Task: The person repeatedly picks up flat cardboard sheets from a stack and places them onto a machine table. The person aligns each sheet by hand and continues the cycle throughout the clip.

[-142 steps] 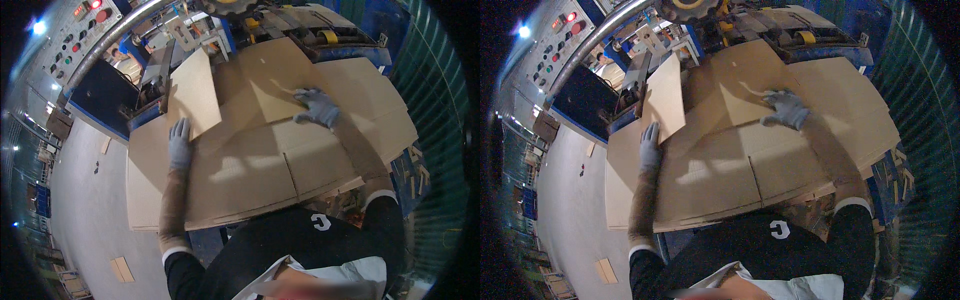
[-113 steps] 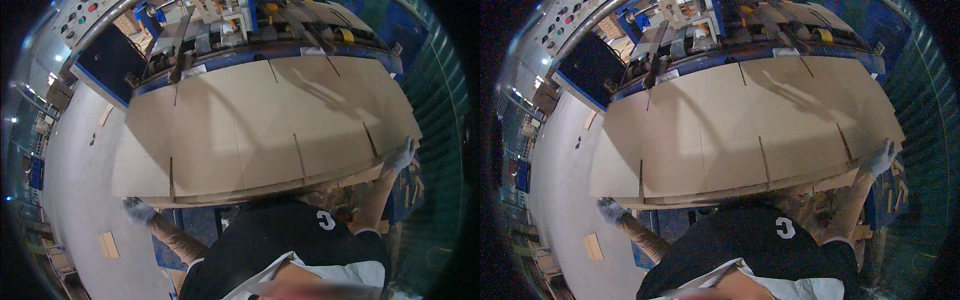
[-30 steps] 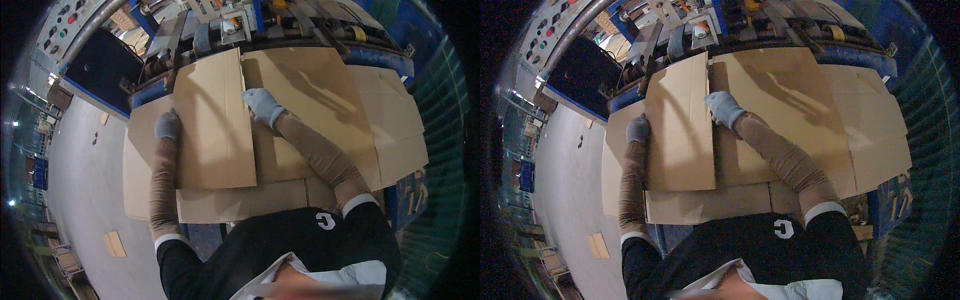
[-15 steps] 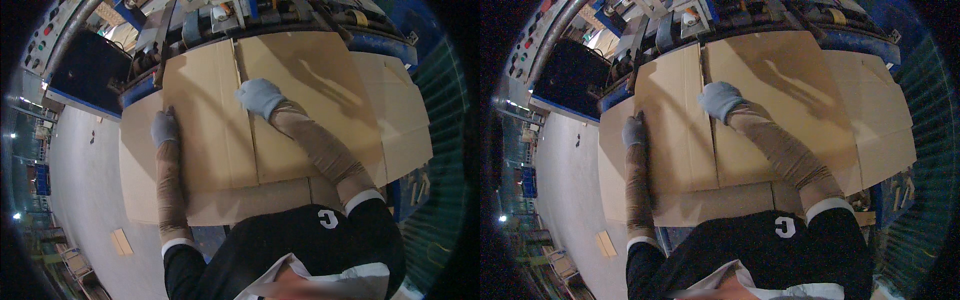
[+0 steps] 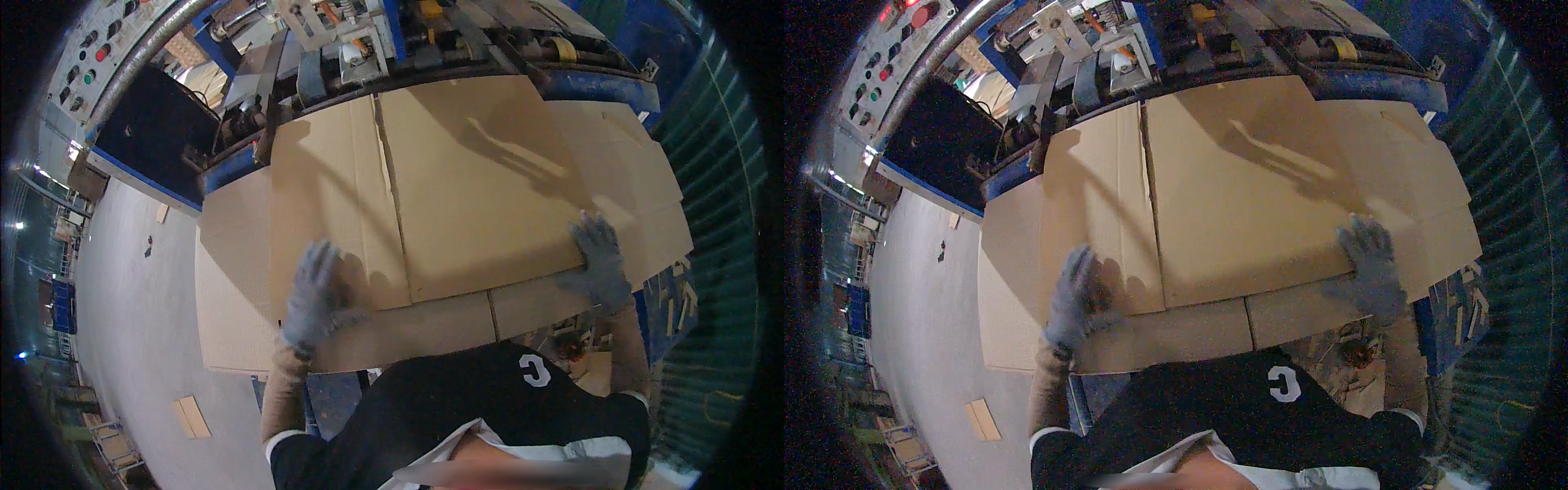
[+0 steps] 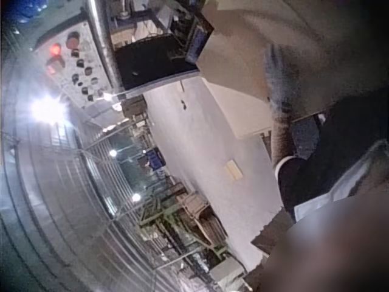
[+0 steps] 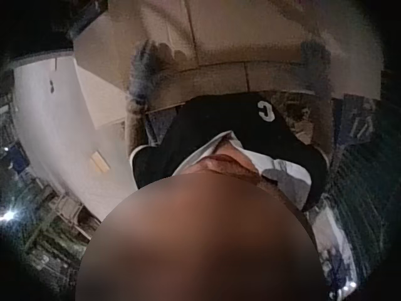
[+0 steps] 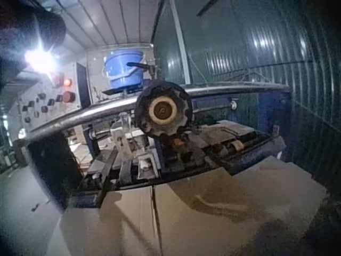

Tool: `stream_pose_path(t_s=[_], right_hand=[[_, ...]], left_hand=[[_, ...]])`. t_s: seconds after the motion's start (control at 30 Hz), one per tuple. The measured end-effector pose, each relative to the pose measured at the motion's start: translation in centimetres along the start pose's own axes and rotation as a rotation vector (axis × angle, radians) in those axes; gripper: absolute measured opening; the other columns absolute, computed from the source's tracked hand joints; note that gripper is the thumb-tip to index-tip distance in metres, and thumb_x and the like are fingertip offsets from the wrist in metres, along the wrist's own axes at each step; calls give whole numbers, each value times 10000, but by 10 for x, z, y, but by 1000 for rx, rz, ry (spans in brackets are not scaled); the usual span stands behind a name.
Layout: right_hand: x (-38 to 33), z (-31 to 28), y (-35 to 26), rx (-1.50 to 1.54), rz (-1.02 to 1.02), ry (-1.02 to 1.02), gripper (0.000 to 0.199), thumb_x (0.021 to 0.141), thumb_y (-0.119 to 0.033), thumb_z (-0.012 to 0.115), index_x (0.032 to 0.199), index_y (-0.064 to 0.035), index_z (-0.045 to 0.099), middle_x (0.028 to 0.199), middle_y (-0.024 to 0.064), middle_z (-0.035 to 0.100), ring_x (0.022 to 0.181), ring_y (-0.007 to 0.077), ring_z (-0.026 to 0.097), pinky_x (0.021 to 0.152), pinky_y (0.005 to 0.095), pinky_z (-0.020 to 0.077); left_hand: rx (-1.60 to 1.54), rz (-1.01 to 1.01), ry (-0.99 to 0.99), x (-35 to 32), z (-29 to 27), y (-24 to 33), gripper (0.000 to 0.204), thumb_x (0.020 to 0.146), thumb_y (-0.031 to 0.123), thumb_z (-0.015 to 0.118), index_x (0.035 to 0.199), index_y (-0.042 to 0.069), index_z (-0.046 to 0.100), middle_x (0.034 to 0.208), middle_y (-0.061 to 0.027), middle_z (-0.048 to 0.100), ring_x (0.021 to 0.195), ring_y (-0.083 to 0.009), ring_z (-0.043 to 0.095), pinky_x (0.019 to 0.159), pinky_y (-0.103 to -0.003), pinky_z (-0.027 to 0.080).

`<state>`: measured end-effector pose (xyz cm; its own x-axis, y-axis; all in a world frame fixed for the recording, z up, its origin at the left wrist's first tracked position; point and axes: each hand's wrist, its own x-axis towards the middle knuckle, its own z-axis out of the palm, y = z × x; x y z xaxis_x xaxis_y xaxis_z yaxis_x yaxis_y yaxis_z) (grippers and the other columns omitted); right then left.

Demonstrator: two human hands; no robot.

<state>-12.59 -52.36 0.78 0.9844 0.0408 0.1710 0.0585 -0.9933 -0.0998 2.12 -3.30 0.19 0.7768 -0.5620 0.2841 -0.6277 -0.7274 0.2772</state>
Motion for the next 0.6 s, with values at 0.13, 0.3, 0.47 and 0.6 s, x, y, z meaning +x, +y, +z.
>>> stream_pose_path(t_s=[0.13, 0.3, 0.47, 0.6], right_hand=[[-2, 14, 34, 49, -50, 5, 848, 591, -567, 764, 1288, -135, 544, 1439, 167, 402, 1340, 458, 290, 1121, 530, 216], [10, 14, 36, 179, -123, -12, 818, 561, -497, 805, 1250, -122, 576, 1441, 141, 411, 1336, 458, 292, 1107, 533, 254], [15, 18, 37, 138, -195, 35, 731, 625, -481, 775, 1239, -129, 588, 1434, 135, 420, 1311, 450, 325, 1101, 517, 278], [66, 35, 57, 93, -264, 129, 594, 712, -426, 741, 1213, -145, 594, 1394, 133, 465, 1306, 434, 343, 1078, 500, 322]], left_hand=[[283, 227, -45, -11, -10, 15, 750, 741, 473, 690, 1317, 47, 466, 1330, -206, 480, 1240, -374, 458, 1050, -497, 358], [239, 450, 54, -8, -17, -5, 468, 843, 174, 556, 1284, 33, 485, 1278, -174, 535, 1162, -359, 537, 995, -476, 431], [261, 428, 283, -11, -21, -23, 460, 832, 83, 505, 1288, 21, 485, 1266, -163, 546, 1160, -347, 536, 986, -496, 435], [384, 442, 258, 34, -4, -31, 461, 826, 76, 518, 1284, 27, 496, 1275, -164, 542, 1172, -334, 528, 1002, -474, 428]])
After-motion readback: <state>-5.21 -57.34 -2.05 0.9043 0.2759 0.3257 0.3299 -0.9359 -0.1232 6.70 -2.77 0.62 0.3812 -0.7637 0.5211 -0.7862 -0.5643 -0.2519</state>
